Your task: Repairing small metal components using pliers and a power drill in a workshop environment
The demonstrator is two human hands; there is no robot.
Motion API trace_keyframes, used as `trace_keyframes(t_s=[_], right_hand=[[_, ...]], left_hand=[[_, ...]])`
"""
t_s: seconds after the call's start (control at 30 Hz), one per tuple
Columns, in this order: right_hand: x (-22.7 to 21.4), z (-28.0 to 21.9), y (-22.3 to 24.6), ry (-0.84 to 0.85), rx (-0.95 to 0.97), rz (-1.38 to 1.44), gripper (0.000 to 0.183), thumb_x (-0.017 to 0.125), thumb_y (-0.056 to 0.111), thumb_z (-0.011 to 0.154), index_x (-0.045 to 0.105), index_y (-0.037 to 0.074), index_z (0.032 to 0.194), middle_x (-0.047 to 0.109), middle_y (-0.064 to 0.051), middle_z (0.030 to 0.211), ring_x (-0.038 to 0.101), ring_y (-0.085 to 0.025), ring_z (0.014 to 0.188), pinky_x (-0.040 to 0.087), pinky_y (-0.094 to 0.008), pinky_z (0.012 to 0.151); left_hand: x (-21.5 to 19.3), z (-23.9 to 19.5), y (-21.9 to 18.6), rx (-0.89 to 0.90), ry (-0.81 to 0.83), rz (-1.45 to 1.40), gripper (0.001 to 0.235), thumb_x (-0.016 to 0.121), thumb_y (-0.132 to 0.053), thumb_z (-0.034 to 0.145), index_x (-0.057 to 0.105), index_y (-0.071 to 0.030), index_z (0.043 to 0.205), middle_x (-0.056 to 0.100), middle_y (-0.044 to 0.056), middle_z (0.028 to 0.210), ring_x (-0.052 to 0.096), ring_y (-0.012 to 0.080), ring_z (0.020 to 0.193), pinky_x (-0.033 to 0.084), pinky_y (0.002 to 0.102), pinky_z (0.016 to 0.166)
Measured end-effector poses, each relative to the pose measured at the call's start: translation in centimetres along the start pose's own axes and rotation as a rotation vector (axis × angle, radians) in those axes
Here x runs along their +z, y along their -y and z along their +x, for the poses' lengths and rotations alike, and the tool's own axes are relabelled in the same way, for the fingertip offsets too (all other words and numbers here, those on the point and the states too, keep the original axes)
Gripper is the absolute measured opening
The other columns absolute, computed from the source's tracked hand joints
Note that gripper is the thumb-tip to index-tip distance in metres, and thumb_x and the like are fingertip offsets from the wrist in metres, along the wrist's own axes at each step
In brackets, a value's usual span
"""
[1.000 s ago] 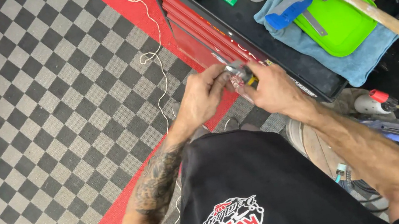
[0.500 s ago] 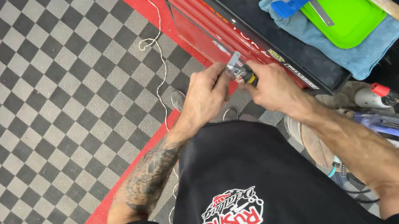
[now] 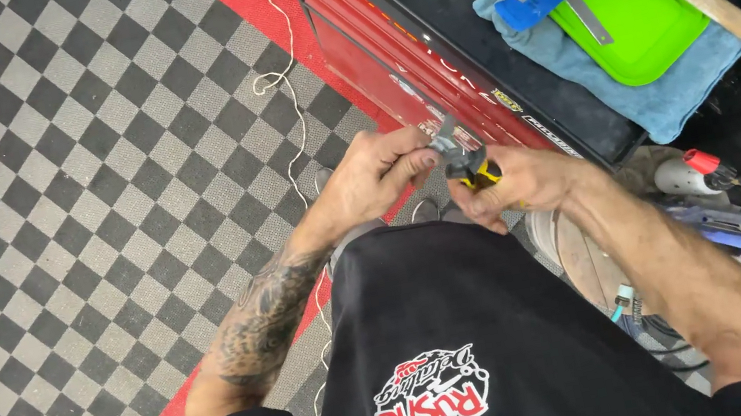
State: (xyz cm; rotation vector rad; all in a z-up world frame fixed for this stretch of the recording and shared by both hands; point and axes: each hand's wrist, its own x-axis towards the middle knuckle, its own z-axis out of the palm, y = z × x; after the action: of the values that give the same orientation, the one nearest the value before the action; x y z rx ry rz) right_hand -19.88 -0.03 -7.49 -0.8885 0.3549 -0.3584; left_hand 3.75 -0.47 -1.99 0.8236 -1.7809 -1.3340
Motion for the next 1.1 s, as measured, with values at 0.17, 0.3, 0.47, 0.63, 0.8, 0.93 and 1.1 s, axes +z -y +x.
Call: trace_keyframes(t_s=[0.17, 0.3, 0.47, 0.63, 0.8, 0.93, 1.1], right_hand=[[1.9, 2.0, 0.8, -0.368, 0.086, -0.557, 0.016, 0.069, 0.016, 0.080, 0.061, 0.004, 0.086, 0.062, -0.012, 0.067, 0.064, -0.026, 0.064, 0.055, -0.042, 0.052], [1.5, 2.5, -0.6, -1.011, 0.013, -1.726, 0.036, 0.075, 0.016, 0.065, 0.053, 0.008, 0.093, 0.060, -0.010, 0.079, 0.066, -0.034, 0.076, 0.054, -0.051, 0.063], [-0.5, 1.5, -0.5, -1.055, -0.125, -1.900, 0.041, 0.077, 0.015, 0.061, 0.054, 0.005, 0.093, 0.053, -0.008, 0.077, 0.064, -0.032, 0.074, 0.056, -0.048, 0.061], [2.7, 0.5, 4.8, -0.820, 0.169, -1.240, 0.034, 0.069, 0.029, 0.078, 0.060, 0.007, 0.102, 0.066, -0.021, 0.085, 0.062, -0.045, 0.091, 0.047, -0.058, 0.072], [-0.9, 0.3, 0.4, -0.003, -0.117, -0.007, 0.007, 0.062, 0.003, 0.083, 0.058, -0.001, 0.078, 0.053, -0.006, 0.054, 0.059, -0.016, 0.049, 0.054, -0.031, 0.040], [1.8, 0.9, 2.5, -0.845, 0.293, -1.457, 0.033, 0.070, 0.023, 0.079, 0.055, 0.006, 0.103, 0.065, -0.025, 0.089, 0.064, -0.048, 0.089, 0.048, -0.063, 0.074], [0.8, -0.4, 2.4, -0.892, 0.067, -1.555, 0.031, 0.073, 0.021, 0.075, 0.053, 0.006, 0.094, 0.060, -0.016, 0.078, 0.064, -0.043, 0.076, 0.050, -0.056, 0.062]], left_hand=[[0.1, -0.2, 1.9, -0.158, -0.036, 0.034, 0.022, 0.054, -0.019, 0.096, 0.064, -0.007, 0.079, 0.061, 0.006, 0.051, 0.060, 0.0208, 0.052, 0.050, 0.033, 0.056], [1.7, 0.7, 2.4, -0.396, -0.129, -0.007, 0.025, 0.047, -0.021, 0.095, 0.064, -0.009, 0.082, 0.062, 0.003, 0.049, 0.058, 0.0159, 0.046, 0.049, 0.030, 0.052], [2.0, 2.0, 1.4, -0.348, -0.151, 0.054, 0.025, 0.047, -0.022, 0.097, 0.065, -0.008, 0.084, 0.062, 0.003, 0.049, 0.063, 0.0190, 0.047, 0.050, 0.032, 0.052], [0.2, 2.2, 1.5, -0.063, -0.071, 0.130, 0.019, 0.053, -0.021, 0.098, 0.065, -0.010, 0.089, 0.061, 0.004, 0.051, 0.062, 0.0190, 0.051, 0.050, 0.032, 0.055], [-0.8, 2.8, 0.7, 0.000, 0.098, 0.048, 0.021, 0.056, -0.022, 0.098, 0.066, -0.008, 0.086, 0.062, 0.007, 0.056, 0.060, 0.0201, 0.053, 0.052, 0.032, 0.058], [1.5, 2.3, 2.4, -0.275, 0.010, 0.093, 0.024, 0.050, -0.019, 0.098, 0.065, -0.007, 0.082, 0.061, 0.003, 0.049, 0.060, 0.0196, 0.045, 0.050, 0.031, 0.051], [1.3, 3.0, 2.1, -0.171, 0.043, 0.167, 0.021, 0.051, -0.020, 0.099, 0.063, -0.006, 0.088, 0.064, 0.007, 0.055, 0.065, 0.0231, 0.052, 0.051, 0.033, 0.055]])
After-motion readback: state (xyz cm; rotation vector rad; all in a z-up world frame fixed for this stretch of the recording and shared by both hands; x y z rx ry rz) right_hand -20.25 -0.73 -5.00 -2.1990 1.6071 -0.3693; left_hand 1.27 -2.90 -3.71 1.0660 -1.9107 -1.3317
